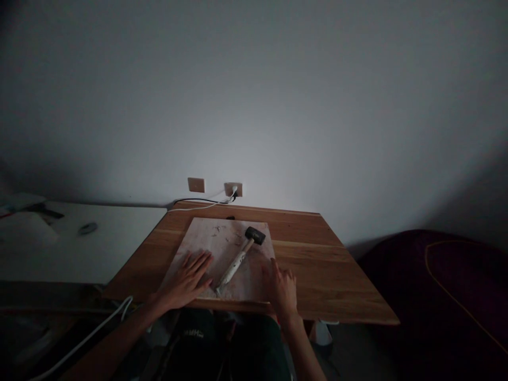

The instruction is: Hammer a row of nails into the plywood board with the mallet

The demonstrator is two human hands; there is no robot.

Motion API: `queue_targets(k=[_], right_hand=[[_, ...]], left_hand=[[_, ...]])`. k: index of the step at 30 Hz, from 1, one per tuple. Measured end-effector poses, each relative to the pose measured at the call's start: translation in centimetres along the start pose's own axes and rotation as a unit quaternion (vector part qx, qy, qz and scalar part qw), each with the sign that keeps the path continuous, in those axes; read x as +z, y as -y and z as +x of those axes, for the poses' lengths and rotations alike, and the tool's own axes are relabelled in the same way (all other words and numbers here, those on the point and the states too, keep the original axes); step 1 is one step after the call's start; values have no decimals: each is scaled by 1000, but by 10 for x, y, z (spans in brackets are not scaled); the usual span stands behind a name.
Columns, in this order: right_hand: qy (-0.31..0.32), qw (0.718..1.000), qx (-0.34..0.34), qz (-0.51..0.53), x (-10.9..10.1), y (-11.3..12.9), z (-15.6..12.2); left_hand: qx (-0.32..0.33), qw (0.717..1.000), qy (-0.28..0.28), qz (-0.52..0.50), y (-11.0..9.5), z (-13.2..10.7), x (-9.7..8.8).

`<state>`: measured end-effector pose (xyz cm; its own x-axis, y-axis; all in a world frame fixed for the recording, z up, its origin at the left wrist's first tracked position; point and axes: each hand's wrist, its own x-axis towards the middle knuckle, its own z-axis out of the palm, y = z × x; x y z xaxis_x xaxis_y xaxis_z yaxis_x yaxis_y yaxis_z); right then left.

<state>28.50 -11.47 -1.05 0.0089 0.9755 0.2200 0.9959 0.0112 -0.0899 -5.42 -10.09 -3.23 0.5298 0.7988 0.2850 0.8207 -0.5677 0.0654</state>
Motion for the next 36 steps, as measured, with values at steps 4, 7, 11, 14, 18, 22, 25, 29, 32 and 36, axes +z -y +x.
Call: queue_targets(k=[4,7,11,14,18,22,25,29,32,36], right_hand=[[13,997,-48,65,-2,49,0],[22,990,-82,112,-2,90,1],[27,983,-108,146,7,130,1],[-9,953,-98,287,22,136,-2],[-52,903,-74,420,38,123,-3],[-70,887,-65,452,38,113,-2],[-80,880,-63,464,36,113,-2],[-87,878,-60,467,39,115,-4],[-90,880,-64,462,41,114,-3],[-90,888,-84,444,43,114,-3]], left_hand=[[-41,996,69,-47,52,-27,-24],[-98,990,88,-56,88,-45,-40],[-167,983,73,-37,120,-66,-48],[-185,981,-10,-48,130,-78,-46],[-180,969,-159,-51,133,-84,-46],[-208,943,-251,-66,134,-78,-52],[-243,921,-285,-109,136,-74,-56],[-334,904,-221,-150,142,-76,-59],[-355,902,-199,-143,150,-79,-59],[-309,929,-197,-60,167,-83,-54]])
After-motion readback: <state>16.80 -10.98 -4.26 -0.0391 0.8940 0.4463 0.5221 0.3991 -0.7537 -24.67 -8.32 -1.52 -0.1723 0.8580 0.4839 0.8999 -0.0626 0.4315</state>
